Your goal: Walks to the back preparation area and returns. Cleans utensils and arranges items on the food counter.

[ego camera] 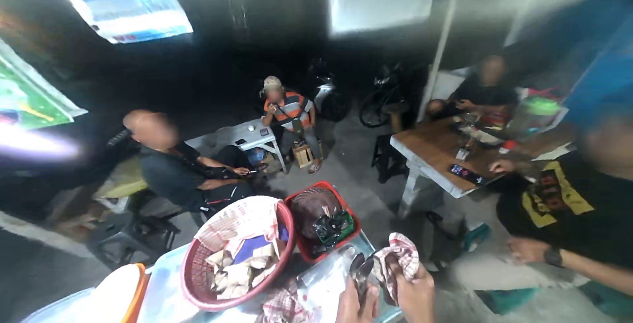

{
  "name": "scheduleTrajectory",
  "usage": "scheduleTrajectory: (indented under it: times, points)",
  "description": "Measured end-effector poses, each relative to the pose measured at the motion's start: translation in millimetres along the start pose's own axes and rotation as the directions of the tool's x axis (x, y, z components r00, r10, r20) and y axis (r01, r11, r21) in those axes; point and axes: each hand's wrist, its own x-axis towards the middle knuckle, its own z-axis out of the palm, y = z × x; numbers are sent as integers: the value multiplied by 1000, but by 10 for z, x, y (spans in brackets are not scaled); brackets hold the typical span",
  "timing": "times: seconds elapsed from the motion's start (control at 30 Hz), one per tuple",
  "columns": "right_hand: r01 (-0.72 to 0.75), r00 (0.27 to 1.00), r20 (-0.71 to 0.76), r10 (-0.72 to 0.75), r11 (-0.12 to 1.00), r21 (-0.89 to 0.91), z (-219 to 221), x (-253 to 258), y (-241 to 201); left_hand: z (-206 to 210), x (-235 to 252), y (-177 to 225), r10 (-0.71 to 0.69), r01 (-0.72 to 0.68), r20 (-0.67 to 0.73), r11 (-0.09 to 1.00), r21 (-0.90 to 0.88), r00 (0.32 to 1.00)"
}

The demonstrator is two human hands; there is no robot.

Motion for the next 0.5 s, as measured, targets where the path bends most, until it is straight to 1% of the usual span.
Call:
scheduleTrajectory:
  times: [0.07, 0.1, 0.13, 0.17, 0.2, 0.23, 0.27, 0.3, 0.37, 0.4, 0.43, 0.5]
  points:
    - [34, 993, -109, -39, 998, -46, -45, -24, 12, 20, 9, 76, -17, 18, 61, 1000, -8, 998]
    - [27, 987, -159, -34, 998, -50, -71, -33, 16, 41, 14, 111, -28, 28, 92, 1000, 3, 995]
    - [10, 979, -205, -15, 1000, -24, -94, -31, 18, 73, 23, 137, -46, 43, 117, 999, 24, 992]
    - [-11, 971, -240, 20, 999, 39, -100, -19, 9, 109, 37, 161, -66, 59, 143, 997, 49, 988]
    - [-66, 963, -252, 100, 988, 138, -85, -5, -27, 145, 57, 169, -78, 67, 163, 995, 70, 983]
    - [-156, 951, -227, 210, 960, 231, -64, 2, -77, 182, 80, 161, -82, 68, 169, 994, 88, 982]
    - [-232, 943, -167, 288, 928, 290, -52, -10, -92, 213, 99, 140, -78, 60, 167, 992, 110, 983]
    - [-276, 941, -99, 324, 903, 329, -49, -47, -71, 235, 112, 118, -68, 48, 157, 990, 129, 985]
    - [-341, 936, 52, 348, 859, 383, -70, -159, -24, 237, 134, 137, -44, 22, 145, 988, 153, 989]
    - [-367, 928, 95, 360, 841, 399, -78, -199, -13, 235, 139, 136, -25, 5, 134, 989, 146, 991]
    - [-386, 921, 114, 372, 830, 403, -86, -224, -2, 242, 137, 102, 3, -17, 117, 993, 121, 993]
    - [-418, 907, 149, 393, 812, 408, -124, -268, 22, 287, 97, -26, 34, -34, 70, 999, 0, 997]
